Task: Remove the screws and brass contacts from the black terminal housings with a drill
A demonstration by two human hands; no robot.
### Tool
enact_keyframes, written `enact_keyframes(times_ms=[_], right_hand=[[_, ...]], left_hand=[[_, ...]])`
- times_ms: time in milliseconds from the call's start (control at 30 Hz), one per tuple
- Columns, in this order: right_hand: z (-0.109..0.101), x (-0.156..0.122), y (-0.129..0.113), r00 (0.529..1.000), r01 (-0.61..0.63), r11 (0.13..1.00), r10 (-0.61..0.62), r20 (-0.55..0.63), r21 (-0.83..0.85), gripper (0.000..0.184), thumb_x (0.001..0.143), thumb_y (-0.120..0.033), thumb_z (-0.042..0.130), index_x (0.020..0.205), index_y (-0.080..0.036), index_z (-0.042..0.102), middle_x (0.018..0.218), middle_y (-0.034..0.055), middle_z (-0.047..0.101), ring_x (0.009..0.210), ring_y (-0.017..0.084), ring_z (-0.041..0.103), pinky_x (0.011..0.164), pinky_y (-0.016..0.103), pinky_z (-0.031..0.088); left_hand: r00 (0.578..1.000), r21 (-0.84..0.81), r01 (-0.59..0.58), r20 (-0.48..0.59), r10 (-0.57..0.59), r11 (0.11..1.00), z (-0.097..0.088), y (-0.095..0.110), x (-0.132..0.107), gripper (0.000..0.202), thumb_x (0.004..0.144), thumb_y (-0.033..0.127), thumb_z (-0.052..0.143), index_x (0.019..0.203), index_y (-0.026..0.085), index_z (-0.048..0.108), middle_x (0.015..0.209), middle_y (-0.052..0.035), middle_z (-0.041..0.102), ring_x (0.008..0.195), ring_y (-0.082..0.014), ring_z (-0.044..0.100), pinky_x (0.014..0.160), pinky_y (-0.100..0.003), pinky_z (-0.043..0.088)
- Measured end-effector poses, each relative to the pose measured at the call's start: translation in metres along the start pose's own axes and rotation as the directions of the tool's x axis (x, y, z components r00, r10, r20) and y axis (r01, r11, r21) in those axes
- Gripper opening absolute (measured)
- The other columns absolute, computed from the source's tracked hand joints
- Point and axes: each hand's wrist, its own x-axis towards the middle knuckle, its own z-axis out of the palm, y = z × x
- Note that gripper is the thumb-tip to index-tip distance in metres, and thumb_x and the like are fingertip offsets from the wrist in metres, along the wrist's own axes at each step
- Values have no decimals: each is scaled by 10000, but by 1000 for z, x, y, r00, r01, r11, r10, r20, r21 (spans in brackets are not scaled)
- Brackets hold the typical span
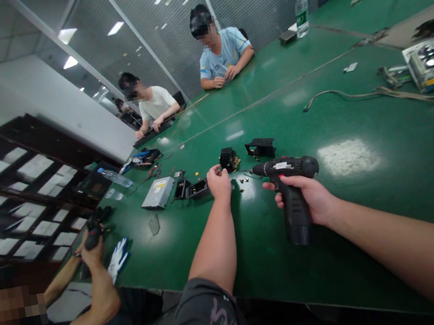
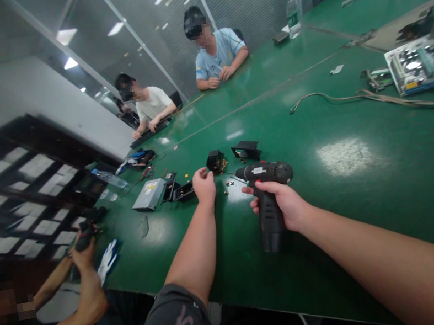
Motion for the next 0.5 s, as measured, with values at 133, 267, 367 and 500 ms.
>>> enact_keyframes(times_ms=[133, 267, 367, 500], right_hand=[[3, -2, -3, 996, -71, 997, 73, -44, 34, 227, 981, -255, 790, 1203, -204, 794, 1066, 99, 928, 624, 166, 752, 583, 277, 667], [5, -4, -6, 994, -91, 995, 94, -64, 43, 221, 1007, -260, 760, 1217, -195, 786, 1023, 99, 917, 611, 175, 747, 550, 280, 646], [4, -3, -6, 994, -84, 995, 87, -72, 47, 240, 1006, -262, 756, 1238, -206, 779, 1021, 93, 915, 624, 188, 752, 563, 300, 654], [1, 1, -4, 995, -80, 996, 82, -60, 39, 269, 1010, -271, 755, 1269, -203, 775, 878, 77, 883, 617, 205, 745, 578, 317, 658]], left_hand=[[980, -7, -200, 8, 201, 980, -4, 15, -9, 240, 1043, 240, 660, 1262, 223, 756, 1469, -181, 716, 1372, -283, 722, 1228, -441, 586], [931, 87, -357, 111, 347, 930, -24, 31, -7, 274, 1061, 317, 685, 1307, 227, 766, 1419, -186, 757, 1416, -340, 690, 1316, -522, 501], [905, 264, -416, 216, 367, 870, -60, 27, 4, 446, 1034, 381, 744, 1436, 188, 742, 1492, -212, 751, 1499, -385, 646, 1371, -542, 428], [931, 504, -350, 278, 236, 790, -124, -3, 19, 692, 1045, 572, 732, 1602, 170, 653, 1668, -221, 674, 1617, -397, 572, 1405, -513, 380]])
